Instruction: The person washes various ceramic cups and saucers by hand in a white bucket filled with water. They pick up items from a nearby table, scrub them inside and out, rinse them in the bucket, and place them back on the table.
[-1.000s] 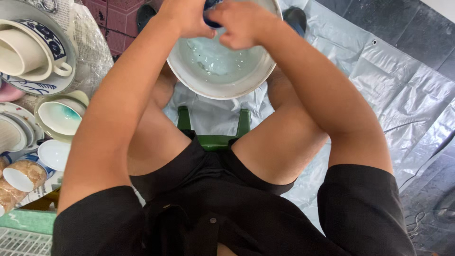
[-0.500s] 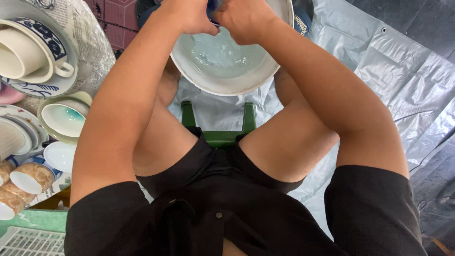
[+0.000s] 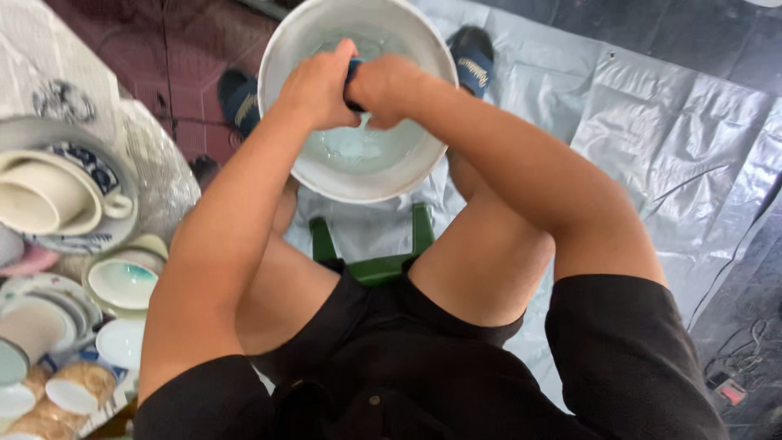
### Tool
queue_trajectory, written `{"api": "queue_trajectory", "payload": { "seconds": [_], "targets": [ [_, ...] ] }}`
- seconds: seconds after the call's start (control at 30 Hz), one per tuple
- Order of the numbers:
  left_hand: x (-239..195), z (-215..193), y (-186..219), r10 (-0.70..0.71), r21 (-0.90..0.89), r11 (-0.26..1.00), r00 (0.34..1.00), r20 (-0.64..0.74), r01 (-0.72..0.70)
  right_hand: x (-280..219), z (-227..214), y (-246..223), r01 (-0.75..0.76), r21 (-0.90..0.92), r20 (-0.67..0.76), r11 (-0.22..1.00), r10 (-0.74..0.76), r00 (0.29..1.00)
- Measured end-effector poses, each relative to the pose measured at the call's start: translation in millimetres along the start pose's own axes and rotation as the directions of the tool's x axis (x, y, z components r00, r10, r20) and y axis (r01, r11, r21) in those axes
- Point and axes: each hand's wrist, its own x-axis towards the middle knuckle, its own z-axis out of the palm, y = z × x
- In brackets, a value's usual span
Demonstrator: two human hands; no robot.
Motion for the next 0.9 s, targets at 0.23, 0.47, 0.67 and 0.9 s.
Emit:
{"api": "queue_trajectory", "payload": {
  "seconds": [0.23, 0.47, 0.67, 0.9],
  "targets": [
    [-3.2, -8.9, 11.9, -0.05, -0.072, 0.996, 0.999, 0.005, 0.05, -6.7, 8.5, 11.5, 0.047, 0.195, -0.002, 0.98, -0.048, 0.999],
    [3.3, -10.2, -3.5, -0.017, -0.021, 1.0, 0.995, -0.095, 0.015, 6.2, 26.6, 18.7, 0.165, 0.007, -0.276, 0.986, -0.157, 0.948],
    [1.4, -1.5, -0.7, -0.086, -0.001, 0.996, 0.994, 0.062, 0.086, 9.1, 30.8, 18.4, 0.141, 0.285, -0.073, 0.948, -0.125, 0.989],
    [7.6, 18.9, -22.8, -0.122, 0.191, 0.975, 0.991, 0.05, 0.111, 5.4, 31.2, 50.1, -0.025, 0.26, -0.062, 0.965, 0.043, 0.997]
  ]
}}
